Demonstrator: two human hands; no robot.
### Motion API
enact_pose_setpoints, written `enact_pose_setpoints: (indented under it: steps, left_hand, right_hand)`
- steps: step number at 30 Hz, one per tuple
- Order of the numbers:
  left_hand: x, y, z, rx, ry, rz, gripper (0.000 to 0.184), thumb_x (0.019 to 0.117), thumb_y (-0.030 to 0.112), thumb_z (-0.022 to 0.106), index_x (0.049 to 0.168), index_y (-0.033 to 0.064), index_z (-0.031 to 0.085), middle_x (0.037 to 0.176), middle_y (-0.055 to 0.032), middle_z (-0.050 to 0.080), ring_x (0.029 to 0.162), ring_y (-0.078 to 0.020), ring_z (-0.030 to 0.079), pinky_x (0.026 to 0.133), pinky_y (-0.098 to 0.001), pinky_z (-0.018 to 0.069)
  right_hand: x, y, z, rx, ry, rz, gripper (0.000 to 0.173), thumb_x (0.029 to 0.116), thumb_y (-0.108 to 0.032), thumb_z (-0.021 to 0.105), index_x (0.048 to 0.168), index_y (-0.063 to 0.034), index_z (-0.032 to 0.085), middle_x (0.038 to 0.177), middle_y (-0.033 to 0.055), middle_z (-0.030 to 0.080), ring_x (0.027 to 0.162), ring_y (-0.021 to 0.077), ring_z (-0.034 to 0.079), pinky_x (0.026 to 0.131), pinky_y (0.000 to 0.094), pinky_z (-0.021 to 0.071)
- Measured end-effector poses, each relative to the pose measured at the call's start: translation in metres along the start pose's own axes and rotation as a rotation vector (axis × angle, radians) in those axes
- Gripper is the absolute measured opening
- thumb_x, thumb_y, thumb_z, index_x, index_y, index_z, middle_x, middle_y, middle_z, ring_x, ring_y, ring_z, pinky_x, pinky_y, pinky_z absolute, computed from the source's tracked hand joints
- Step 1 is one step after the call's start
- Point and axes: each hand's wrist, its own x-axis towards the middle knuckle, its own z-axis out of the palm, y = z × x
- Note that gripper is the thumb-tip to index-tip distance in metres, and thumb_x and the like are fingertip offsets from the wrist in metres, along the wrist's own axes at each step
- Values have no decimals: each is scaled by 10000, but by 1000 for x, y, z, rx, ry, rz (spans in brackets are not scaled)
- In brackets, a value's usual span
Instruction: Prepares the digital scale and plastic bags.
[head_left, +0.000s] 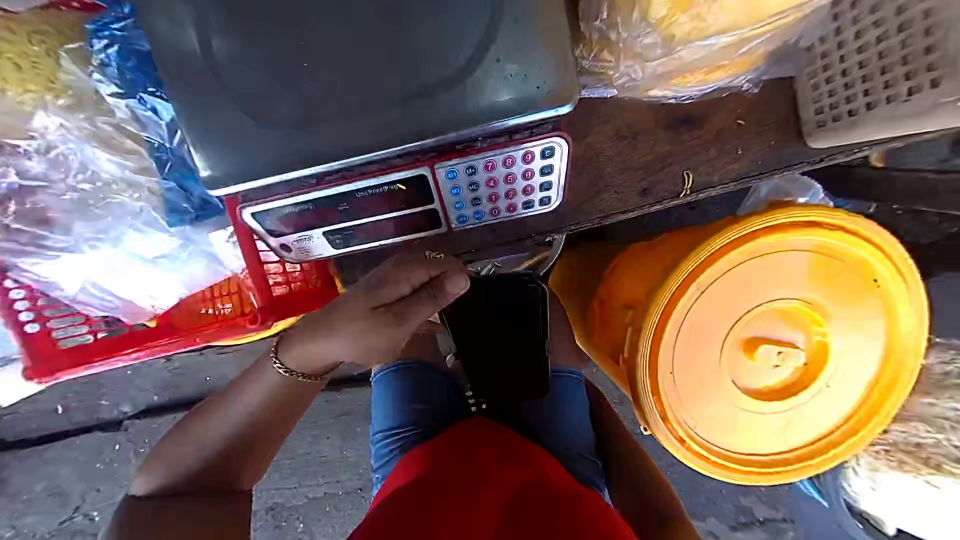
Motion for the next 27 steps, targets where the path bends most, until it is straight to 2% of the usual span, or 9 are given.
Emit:
enact_pose_setpoints:
  steps: [2, 3, 5, 9, 12, 17, 21, 23, 27]
  left_hand:
    - [-7, 14, 10, -2, 83, -45, 349, 1100, 290, 418, 1014, 105, 702, 894, 88, 673, 841, 32, 640, 749, -173, 561]
    - [-8, 20, 13, 2, 105, -67, 339, 1098, 283, 417, 1041, 110, 703, 925, 87, 689, 868, 25, 657, 766, -187, 576]
    - [0, 31, 15, -3, 121, -72, 341, 1096, 265, 422, 1112, 81, 708, 1001, 63, 714, 905, -1, 690, 775, -219, 613]
    - [42, 46, 26, 92, 75, -11, 326, 1096, 260, 429, 994, 68, 672, 869, 56, 643, 782, 5, 651, 689, -216, 591]
    - [73, 55, 35, 172, 14, -36, 353, 1107, 258, 423, 994, 30, 666, 844, -5, 631, 740, -47, 644, 690, -261, 585]
    - [117, 46, 32, 202, 26, -17, 388, 1118, 275, 410, 964, 15, 653, 822, -50, 606, 713, -96, 619, 672, -280, 559]
    - [126, 38, 20, 188, 298, 71, 359, 1098, 279, 462, 1175, 13, 691, 1058, -100, 683, 906, -131, 680, 820, -329, 586]
    - [111, 35, 15, 173, 497, 189, 374, 1090, 258, 461, 1267, 1, 666, 1196, -127, 672, 1051, -158, 679, 930, -354, 577]
    - [48, 15, 35, 42, 644, 286, 312, 1089, 166, 439, 1160, -21, 679, 1099, -77, 692, 975, -125, 680, 858, -313, 595]
  right_hand:
    - [21, 69, -5, -59, -120, 99, 350, 1107, -129, 413, 1400, 30, 523, 1387, 173, 583, 1271, 196, 563, 1106, 324, 433]
    - [41, 135, 6, 0, 8, -171, 365, 1088, -135, 443, 1302, 120, 592, 1268, 285, 644, 1166, 299, 650, 1020, 366, 506]
    - [69, 178, -13, 127, -167, -360, 433, 1117, -186, 357, 1357, 140, 512, 1322, 330, 571, 1198, 339, 601, 1023, 413, 488]
    - [21, 112, -50, 486, -288, -561, 490, 1077, -225, 348, 1440, 73, 486, 1485, 198, 512, 1359, 205, 521, 1134, 355, 442]
    - [3, 63, -77, 775, -348, -715, 519, 1108, -299, 286, 1457, 69, 394, 1386, 113, 568, 1273, 123, 573, 1111, 322, 469]
    - [22, 3, -104, 812, -268, -933, 267, 1073, -227, 397, 1246, -167, 590, 1144, -70, 673, 1108, 57, 635, 1003, 335, 532]
    - [57, -32, -116, 779, -203, -1022, 209, 1090, -222, 389, 1148, -208, 589, 1086, -102, 651, 1059, 28, 621, 982, 320, 525]
    - [79, -48, -125, 816, -191, -1122, 247, 1098, -210, 367, 1227, -211, 577, 1160, -109, 647, 1121, 31, 612, 1026, 326, 510]
    - [121, -76, -137, 918, -149, -1256, 252, 1096, -127, 336, 1217, -165, 553, 1145, -88, 663, 1134, 51, 625, 1055, 340, 504]
